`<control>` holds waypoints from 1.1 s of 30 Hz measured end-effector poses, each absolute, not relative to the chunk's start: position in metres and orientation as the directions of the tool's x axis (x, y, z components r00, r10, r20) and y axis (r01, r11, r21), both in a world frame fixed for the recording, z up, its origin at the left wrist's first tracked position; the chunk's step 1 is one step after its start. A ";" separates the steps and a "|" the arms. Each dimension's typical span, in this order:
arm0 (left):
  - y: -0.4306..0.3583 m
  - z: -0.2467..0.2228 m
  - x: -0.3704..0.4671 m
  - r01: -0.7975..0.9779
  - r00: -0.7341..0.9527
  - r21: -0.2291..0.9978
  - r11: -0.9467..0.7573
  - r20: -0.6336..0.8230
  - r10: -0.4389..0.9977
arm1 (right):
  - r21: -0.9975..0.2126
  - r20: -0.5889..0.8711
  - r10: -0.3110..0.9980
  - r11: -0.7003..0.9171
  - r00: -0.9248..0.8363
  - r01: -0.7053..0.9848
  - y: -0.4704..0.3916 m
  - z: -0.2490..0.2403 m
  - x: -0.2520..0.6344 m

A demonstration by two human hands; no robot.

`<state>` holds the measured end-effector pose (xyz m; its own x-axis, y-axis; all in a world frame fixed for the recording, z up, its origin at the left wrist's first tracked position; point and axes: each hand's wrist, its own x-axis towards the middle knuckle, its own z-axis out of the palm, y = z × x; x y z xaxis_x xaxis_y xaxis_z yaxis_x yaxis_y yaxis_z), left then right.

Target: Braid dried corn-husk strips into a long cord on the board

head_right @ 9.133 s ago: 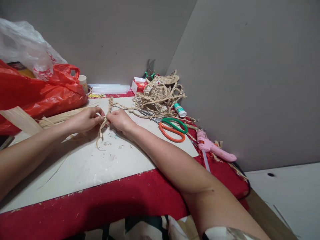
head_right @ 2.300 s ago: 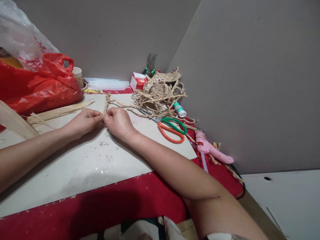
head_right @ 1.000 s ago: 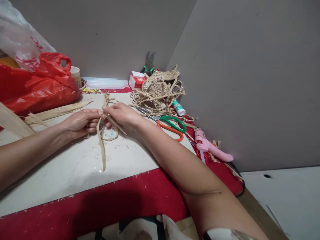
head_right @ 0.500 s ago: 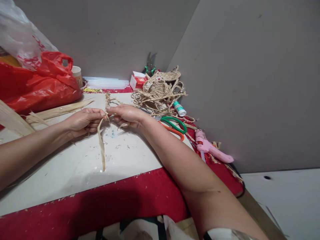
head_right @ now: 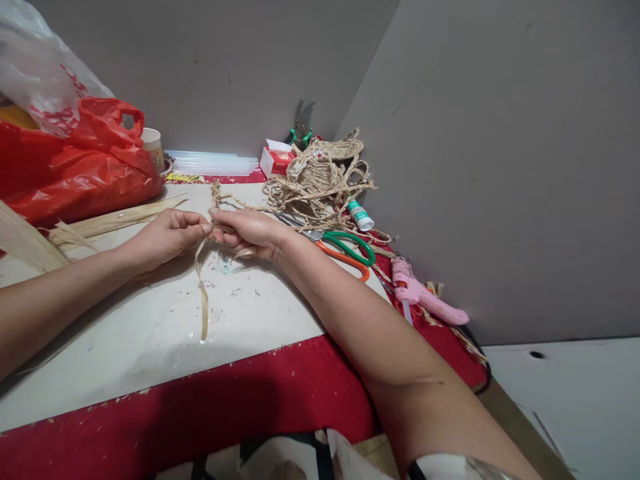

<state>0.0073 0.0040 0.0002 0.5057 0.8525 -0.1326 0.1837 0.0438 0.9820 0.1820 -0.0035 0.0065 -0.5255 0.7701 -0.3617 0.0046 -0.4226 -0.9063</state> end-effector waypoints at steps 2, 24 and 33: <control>0.005 0.000 0.007 0.153 0.535 0.986 0.067 -0.140 0.834 | -0.898 -0.357 0.761 -0.440 -0.541 -0.027 -0.002 0.006 0.184; 0.015 -0.005 0.004 0.046 0.614 0.967 0.251 -0.225 0.757 | -0.931 -0.229 0.861 -0.330 -0.454 -0.156 0.000 0.003 0.189; 0.013 -0.006 0.004 0.053 0.614 0.976 0.213 -0.201 0.763 | -0.935 -0.319 0.828 -0.355 -0.461 0.008 -0.001 0.003 0.187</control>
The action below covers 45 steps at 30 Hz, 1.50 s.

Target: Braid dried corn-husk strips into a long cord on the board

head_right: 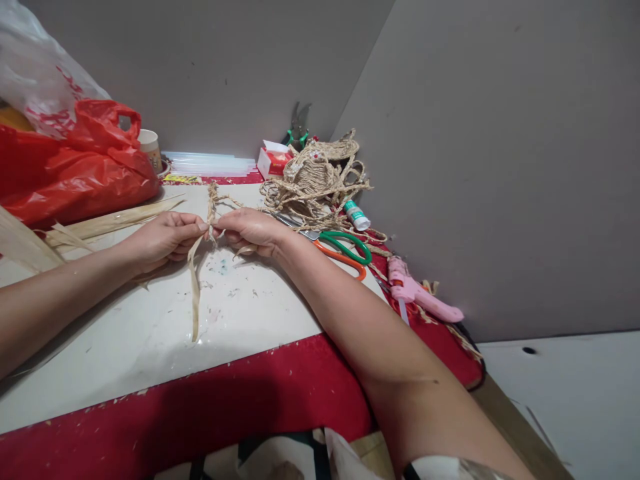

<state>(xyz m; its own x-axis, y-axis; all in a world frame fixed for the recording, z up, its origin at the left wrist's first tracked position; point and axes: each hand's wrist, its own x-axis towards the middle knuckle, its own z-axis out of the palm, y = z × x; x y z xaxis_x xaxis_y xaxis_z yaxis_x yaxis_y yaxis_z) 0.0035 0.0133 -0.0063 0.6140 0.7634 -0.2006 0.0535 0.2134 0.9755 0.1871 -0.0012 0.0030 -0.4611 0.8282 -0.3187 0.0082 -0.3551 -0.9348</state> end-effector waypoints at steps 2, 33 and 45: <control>0.013 -0.007 0.003 0.065 0.615 0.978 0.198 -0.196 0.764 | -0.929 -0.324 0.797 -0.369 -0.510 0.015 -0.002 0.003 0.188; -0.017 0.003 0.018 0.381 0.523 0.924 -0.016 -0.201 0.829 | -0.916 -0.360 0.906 -0.389 -0.223 -0.102 -0.016 -0.003 0.158; 0.008 0.018 0.008 0.317 0.528 0.919 0.233 -0.375 0.762 | -0.883 -0.382 0.869 -0.444 -0.314 -0.154 -0.013 0.005 0.166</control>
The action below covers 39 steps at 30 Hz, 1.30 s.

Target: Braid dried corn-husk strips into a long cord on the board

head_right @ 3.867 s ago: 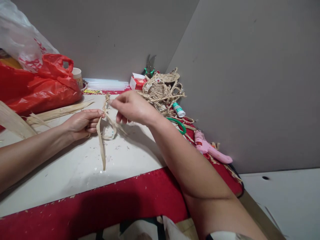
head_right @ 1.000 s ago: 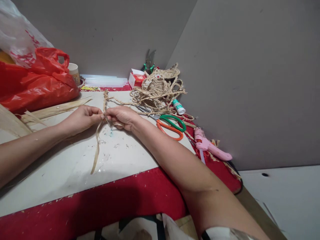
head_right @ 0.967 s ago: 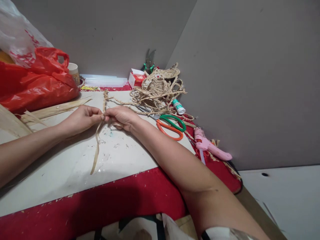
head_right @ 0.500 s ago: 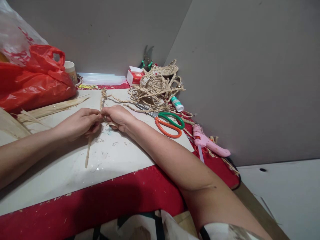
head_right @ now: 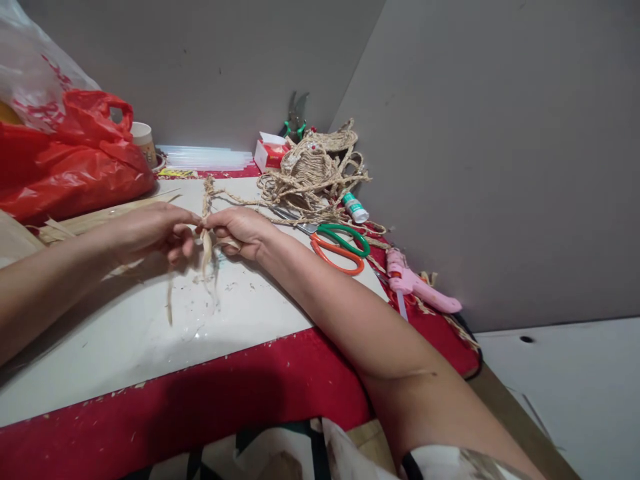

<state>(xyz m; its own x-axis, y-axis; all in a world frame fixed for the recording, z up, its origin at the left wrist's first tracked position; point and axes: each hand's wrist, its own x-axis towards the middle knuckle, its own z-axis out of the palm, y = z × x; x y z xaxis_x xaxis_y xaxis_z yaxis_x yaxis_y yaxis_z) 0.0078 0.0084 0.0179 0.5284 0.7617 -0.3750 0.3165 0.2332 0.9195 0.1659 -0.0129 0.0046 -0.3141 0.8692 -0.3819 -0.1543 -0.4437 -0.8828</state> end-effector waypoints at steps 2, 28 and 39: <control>0.022 0.017 0.002 0.317 0.421 0.932 0.179 -0.307 0.854 | -0.877 -0.381 0.856 -0.454 -0.348 -0.157 -0.012 0.007 0.169; 0.008 -0.001 0.010 0.271 0.521 0.951 0.149 -0.275 0.808 | -0.941 -0.337 0.832 -0.291 -0.441 0.171 -0.003 0.005 0.186; 0.009 0.001 0.012 0.243 0.553 0.940 0.242 -0.339 0.761 | -0.786 -0.132 0.946 0.083 -0.298 0.613 -0.014 0.013 0.179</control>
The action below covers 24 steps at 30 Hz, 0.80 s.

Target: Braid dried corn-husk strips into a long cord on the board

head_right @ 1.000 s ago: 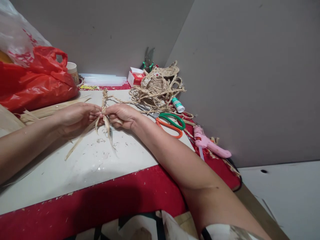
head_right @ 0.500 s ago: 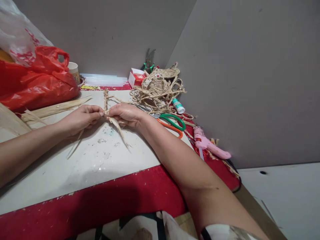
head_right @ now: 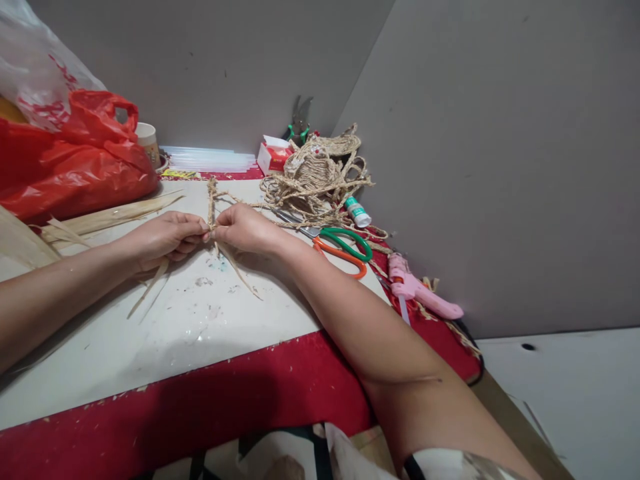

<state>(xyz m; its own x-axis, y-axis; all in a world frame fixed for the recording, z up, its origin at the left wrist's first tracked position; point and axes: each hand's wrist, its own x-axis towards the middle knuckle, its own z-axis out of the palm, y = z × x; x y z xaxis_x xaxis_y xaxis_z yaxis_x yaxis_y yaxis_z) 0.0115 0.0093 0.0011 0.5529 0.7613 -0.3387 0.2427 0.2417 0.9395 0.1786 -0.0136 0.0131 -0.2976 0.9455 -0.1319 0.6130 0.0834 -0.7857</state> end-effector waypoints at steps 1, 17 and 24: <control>0.009 0.000 0.012 0.244 0.542 0.943 0.225 -0.325 0.775 | -0.773 -0.132 0.945 0.091 -0.300 0.627 -0.014 0.015 0.178; 0.006 -0.006 0.012 0.303 0.469 0.953 0.031 -0.177 0.866 | -0.663 -0.105 0.950 0.154 -0.294 0.732 -0.025 0.027 0.166; 0.009 -0.003 0.011 0.123 0.526 0.964 0.237 -0.266 0.808 | -0.573 -0.019 0.950 0.245 -0.311 0.782 -0.036 0.023 0.152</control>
<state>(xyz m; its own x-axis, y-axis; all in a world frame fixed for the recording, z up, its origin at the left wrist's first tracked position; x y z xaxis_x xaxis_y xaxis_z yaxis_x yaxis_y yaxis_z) 0.0106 0.0090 -0.0026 0.5264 0.8076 -0.2660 0.1229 0.2373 0.9636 0.1520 -0.0362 0.0233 -0.3112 0.9502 -0.0191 0.7824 0.2447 -0.5727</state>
